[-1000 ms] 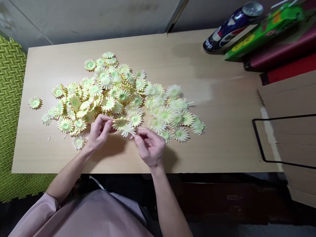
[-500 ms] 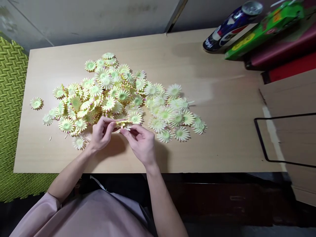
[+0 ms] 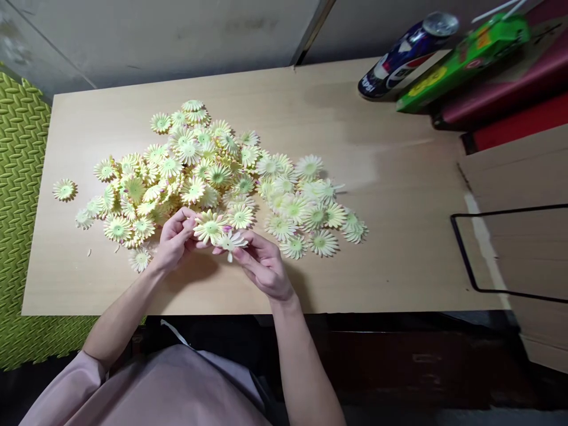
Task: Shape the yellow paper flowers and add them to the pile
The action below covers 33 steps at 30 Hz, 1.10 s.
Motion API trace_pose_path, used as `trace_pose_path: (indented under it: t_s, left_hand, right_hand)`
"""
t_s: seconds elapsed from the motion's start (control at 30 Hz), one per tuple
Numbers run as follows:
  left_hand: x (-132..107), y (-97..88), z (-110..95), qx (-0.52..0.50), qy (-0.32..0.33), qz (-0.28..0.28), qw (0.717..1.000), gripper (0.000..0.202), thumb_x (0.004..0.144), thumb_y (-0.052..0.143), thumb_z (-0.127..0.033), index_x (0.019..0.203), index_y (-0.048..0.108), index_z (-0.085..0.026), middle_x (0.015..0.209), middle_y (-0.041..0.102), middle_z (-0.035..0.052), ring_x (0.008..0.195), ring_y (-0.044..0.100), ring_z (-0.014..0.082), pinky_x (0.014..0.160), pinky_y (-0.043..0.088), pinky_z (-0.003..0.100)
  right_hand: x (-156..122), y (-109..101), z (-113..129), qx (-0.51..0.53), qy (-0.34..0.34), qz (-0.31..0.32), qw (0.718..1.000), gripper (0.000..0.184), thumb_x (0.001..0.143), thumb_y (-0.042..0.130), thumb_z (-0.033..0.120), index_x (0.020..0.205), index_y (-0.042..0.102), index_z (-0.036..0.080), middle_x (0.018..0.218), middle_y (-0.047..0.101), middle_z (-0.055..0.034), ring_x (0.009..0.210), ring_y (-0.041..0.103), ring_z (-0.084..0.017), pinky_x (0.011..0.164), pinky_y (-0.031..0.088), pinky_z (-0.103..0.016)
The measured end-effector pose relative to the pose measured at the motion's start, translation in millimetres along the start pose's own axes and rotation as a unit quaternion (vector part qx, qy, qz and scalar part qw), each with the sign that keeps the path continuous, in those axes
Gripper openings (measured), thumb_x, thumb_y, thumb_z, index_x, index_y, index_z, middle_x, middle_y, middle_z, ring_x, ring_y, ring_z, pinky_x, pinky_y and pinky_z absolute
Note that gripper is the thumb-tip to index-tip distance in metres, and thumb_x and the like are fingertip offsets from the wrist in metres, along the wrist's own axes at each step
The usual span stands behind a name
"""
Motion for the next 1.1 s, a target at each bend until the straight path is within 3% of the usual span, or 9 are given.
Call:
trace_pose_path:
  t_s: [0.13,0.27,0.47,0.53,0.63,0.73,0.87,0.93,1.1]
  left_hand:
    - [-2,-1.6,2,0.023,0.003,0.014,1.000,0.044,0.077,0.080,-0.052,0.085,0.056,-0.017,0.063,0.052,-0.0059,0.053,0.051,0.0041,0.053,0.052,0.015]
    - [-4,3.1,4,0.039,0.009,0.026,0.999,0.044,0.078,0.078,-0.053,0.086,0.055,-0.017,0.061,0.049,-0.0070,0.053,0.051,0.0035,0.054,0.052,0.015]
    - [-1,1.2,0,0.037,0.015,0.046,0.998,0.045,0.077,0.079,-0.055,0.086,0.054,-0.018,0.060,0.050,-0.0065,0.051,0.052,0.0051,0.054,0.054,0.018]
    - [1,-9.8,-8,0.023,0.051,-0.009,0.998,0.047,0.075,0.080,-0.056,0.088,0.053,-0.019,0.068,0.057,-0.0046,0.052,0.055,0.0058,0.053,0.055,0.020]
    - [0,-11.8,-13,0.046,0.068,-0.022,0.996,0.046,0.077,0.078,-0.055,0.090,0.052,-0.020,0.068,0.057,-0.0049,0.053,0.057,0.0065,0.055,0.057,0.021]
    - [-2,2.6,0,0.104,0.018,0.031,0.994,0.046,0.081,0.071,-0.061,0.092,0.053,-0.020,0.067,0.056,-0.0050,0.055,0.056,0.0063,0.063,0.059,0.024]
    - [-1,4.3,10,0.171,0.034,0.007,0.985,0.042,0.086,0.067,-0.057,0.089,0.053,-0.018,0.069,0.048,-0.0054,0.062,0.049,0.0062,0.069,0.060,0.025]
    - [1,-2.2,11,0.176,0.049,-0.012,0.983,0.041,0.087,0.065,-0.057,0.090,0.053,-0.019,0.075,0.050,-0.0035,0.066,0.050,0.0075,0.068,0.058,0.024]
    - [7,-12.8,10,0.151,0.058,-0.025,0.987,0.040,0.087,0.065,-0.058,0.092,0.051,-0.020,0.071,0.041,-0.0058,0.063,0.042,0.0067,0.070,0.056,0.024]
  right_hand:
    - [-9,-14,-4,-0.038,0.026,0.000,0.999,0.023,0.080,0.076,0.045,0.091,0.074,0.025,0.092,0.072,-0.0056,0.085,0.069,-0.022,0.080,0.058,-0.033]
    - [-16,-20,1,-0.075,0.021,0.039,0.996,0.022,0.085,0.072,0.042,0.100,0.076,0.026,0.103,0.076,-0.0066,0.108,0.070,-0.027,0.099,0.055,-0.038]
    - [-27,-18,13,-0.076,0.010,0.095,0.993,0.018,0.090,0.067,0.035,0.104,0.076,0.027,0.110,0.078,-0.0079,0.104,0.074,-0.028,0.099,0.057,-0.044]
    - [-36,-24,19,-0.073,-0.010,0.097,0.993,0.017,0.090,0.067,0.037,0.099,0.076,0.026,0.120,0.075,-0.0100,0.112,0.072,-0.030,0.099,0.058,-0.046]
    - [-42,-50,24,-0.127,-0.037,0.013,0.991,0.014,0.088,0.070,0.035,0.095,0.075,0.024,0.120,0.074,-0.0101,0.110,0.072,-0.029,0.097,0.059,-0.046]
    - [-32,-85,34,-0.295,-0.084,-0.170,0.936,0.011,0.083,0.076,0.033,0.086,0.073,0.023,0.109,0.073,-0.0079,0.096,0.072,-0.024,0.083,0.062,-0.039]
    - [7,-96,51,-0.539,-0.184,-0.235,0.788,0.019,0.081,0.074,0.040,0.079,0.072,0.021,0.108,0.070,-0.0116,0.096,0.067,-0.028,0.081,0.060,-0.046]
    - [26,-95,58,-0.584,-0.226,-0.251,0.738,0.018,0.082,0.072,0.039,0.081,0.073,0.020,0.100,0.069,-0.0116,0.097,0.066,-0.030,0.087,0.058,-0.051]
    - [48,-79,64,-0.590,-0.230,-0.201,0.747,0.025,0.079,0.078,0.038,0.098,0.073,0.022,0.106,0.070,-0.0103,0.103,0.066,-0.030,0.086,0.057,-0.046]
Point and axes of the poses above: each hand's wrist, its own x-axis towards the middle knuckle, its own y-axis out of the palm, z = x × y, the point moved 5 cm from there along x, towards the middle knuckle
